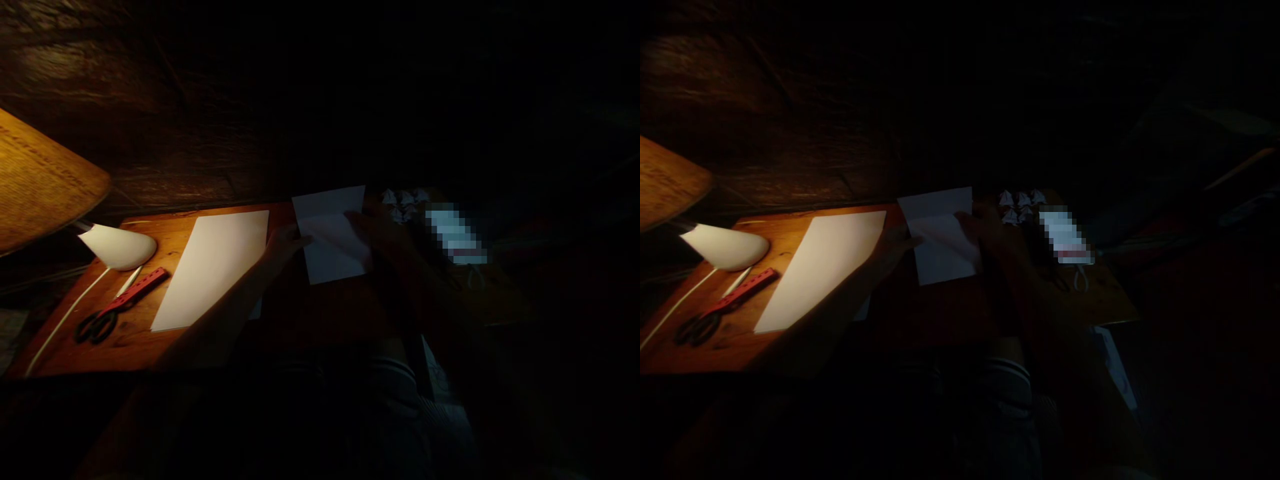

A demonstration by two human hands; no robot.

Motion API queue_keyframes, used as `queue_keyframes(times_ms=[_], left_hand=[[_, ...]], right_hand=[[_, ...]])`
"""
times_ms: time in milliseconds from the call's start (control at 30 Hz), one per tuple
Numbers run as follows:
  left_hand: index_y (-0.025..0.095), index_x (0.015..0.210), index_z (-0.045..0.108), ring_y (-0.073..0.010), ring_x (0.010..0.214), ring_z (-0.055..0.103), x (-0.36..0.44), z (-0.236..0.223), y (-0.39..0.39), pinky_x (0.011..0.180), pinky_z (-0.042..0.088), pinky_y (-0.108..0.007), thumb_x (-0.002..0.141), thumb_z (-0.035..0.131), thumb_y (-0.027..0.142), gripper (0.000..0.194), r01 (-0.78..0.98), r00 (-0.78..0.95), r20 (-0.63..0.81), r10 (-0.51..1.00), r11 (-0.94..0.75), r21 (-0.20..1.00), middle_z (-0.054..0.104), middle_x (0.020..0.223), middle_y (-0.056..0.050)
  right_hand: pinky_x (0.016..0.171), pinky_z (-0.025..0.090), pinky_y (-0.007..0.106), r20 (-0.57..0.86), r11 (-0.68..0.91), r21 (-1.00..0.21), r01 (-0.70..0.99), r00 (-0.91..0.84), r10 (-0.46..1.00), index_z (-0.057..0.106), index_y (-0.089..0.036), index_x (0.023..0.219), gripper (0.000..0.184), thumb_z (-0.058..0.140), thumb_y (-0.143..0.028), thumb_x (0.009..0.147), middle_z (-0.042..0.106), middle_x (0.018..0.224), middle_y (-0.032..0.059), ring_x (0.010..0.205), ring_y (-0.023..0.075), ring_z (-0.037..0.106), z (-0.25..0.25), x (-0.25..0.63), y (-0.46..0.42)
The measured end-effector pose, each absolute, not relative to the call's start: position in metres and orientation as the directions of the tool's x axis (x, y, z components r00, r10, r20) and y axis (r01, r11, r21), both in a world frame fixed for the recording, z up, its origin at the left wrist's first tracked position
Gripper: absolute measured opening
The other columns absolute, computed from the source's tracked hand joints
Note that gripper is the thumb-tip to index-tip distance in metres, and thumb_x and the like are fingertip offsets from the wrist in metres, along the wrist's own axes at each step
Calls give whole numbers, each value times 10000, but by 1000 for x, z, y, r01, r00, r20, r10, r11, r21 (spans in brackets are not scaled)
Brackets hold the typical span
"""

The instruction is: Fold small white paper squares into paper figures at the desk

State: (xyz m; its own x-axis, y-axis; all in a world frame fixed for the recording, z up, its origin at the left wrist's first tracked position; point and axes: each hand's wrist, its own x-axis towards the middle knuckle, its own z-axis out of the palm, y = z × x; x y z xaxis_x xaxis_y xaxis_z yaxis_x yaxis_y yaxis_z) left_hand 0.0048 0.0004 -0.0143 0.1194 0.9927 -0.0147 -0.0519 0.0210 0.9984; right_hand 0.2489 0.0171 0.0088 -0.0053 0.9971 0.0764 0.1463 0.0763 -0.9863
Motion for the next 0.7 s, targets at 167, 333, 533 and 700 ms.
queue_keyframes(times_ms=[167, 333, 533, 700], left_hand=[[157, 795, 731, -158, 661, 650, 3, -17, 5, 648, 512, -280, 675, 824, 252, 180, -168, 7, -50, 999, 50, 985, 732, 754, -20], [159, 808, 715, -135, 599, 613, 1, -19, 5, 580, 462, -250, 663, 811, 247, 195, -255, 14, -90, 996, 90, 963, 693, 702, -2], [151, 831, 723, -133, 649, 637, 2, -22, 7, 630, 493, -256, 674, 854, 239, 222, -236, 29, -68, 997, 73, 969, 722, 755, -10], [128, 866, 744, -148, 676, 664, 2, -24, 11, 651, 512, -272, 674, 907, 203, 263, -124, 26, -88, 996, 91, 988, 750, 800, -40]], right_hand=[[784, 594, 345, 91, 96, -984, 147, -44, 995, 765, -183, 955, 241, 789, -359, 791, 799, 980, 84, 888, 234, 731, 10, 245, 15], [902, 614, 462, 29, 45, -947, 317, -57, 998, 769, -171, 989, 238, 782, -322, 805, 810, 1015, 138, 1018, 334, 750, 19, 245, 9], [955, 623, 522, 134, 144, -934, 328, -52, 990, 763, -260, 1025, 328, 824, -413, 741, 813, 1067, 126, 1119, 387, 742, 3, 243, 19], [971, 617, 545, 142, 143, -912, 383, -31, 989, 776, -242, 1058, 429, 825, -451, 686, 812, 1124, 139, 1140, 394, 736, -12, 244, 26]])
